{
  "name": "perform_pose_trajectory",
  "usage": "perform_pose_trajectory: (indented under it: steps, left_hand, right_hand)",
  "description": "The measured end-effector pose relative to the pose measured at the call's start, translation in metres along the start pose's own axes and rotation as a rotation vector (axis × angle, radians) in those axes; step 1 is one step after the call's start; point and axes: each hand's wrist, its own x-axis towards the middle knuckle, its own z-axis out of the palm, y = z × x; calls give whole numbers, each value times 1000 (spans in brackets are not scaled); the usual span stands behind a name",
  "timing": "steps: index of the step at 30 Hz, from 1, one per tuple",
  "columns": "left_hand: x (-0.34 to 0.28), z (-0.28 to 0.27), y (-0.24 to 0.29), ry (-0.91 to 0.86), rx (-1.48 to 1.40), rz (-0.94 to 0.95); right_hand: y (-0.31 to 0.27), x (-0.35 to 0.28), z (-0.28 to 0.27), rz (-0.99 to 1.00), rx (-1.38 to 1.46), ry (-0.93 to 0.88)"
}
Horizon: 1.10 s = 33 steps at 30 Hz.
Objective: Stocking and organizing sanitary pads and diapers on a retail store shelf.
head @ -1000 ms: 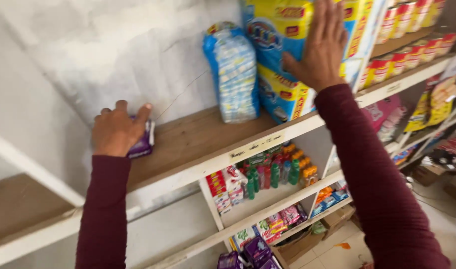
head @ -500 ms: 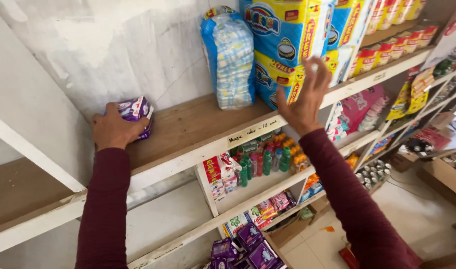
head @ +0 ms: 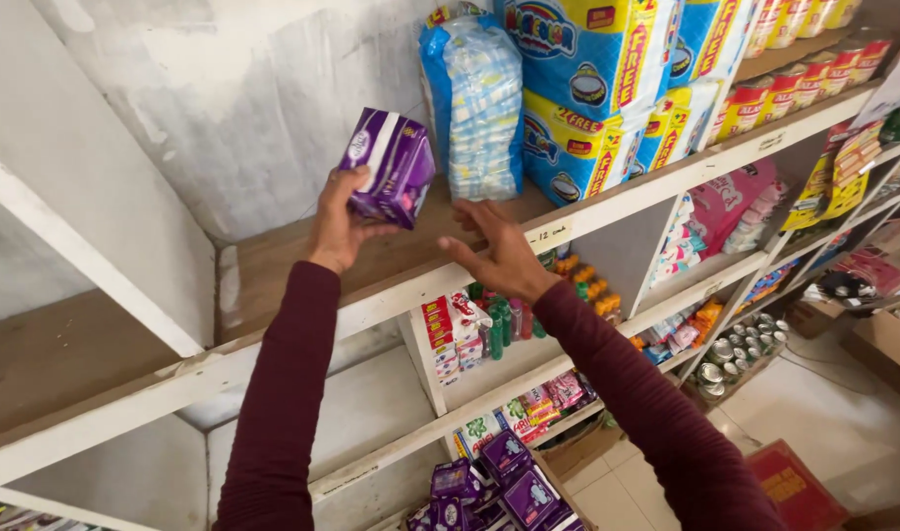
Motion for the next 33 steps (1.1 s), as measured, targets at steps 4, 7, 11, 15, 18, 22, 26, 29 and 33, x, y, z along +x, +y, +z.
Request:
perform_pose_trajectory:
  steps: [4,7,11,15,18,22,26,29,33]
  left_hand:
    - [-16,13,7,-6,115,-28]
    - [-24,5,3,27,377,-72]
    - [-24,-29,-17,0,452,-144]
    - [-30,-62,-42,-60,413,40]
    - [-38,-83,-66,257,542,196]
    - [-58,-64,-37,304,488,246]
    - [-75,-46,-16,102,488,202]
    - [-76,-50,-16,124,536,292]
    - [-70,-62,-24,-38,298,255]
  right_hand:
    - [-8,24,38,146,135,-83]
    - [9,36,67,105,57,20]
    - [2,48,74,140,-4,145]
    - [-26,52,68,407,-8,117]
    - [-7,52,74,391,109,104]
    - [14,52,74,285,433,17]
    - [12,49,57,282,635,-103]
    - [20,47,54,266,687,-138]
    - [20,45,48,275,727,-172]
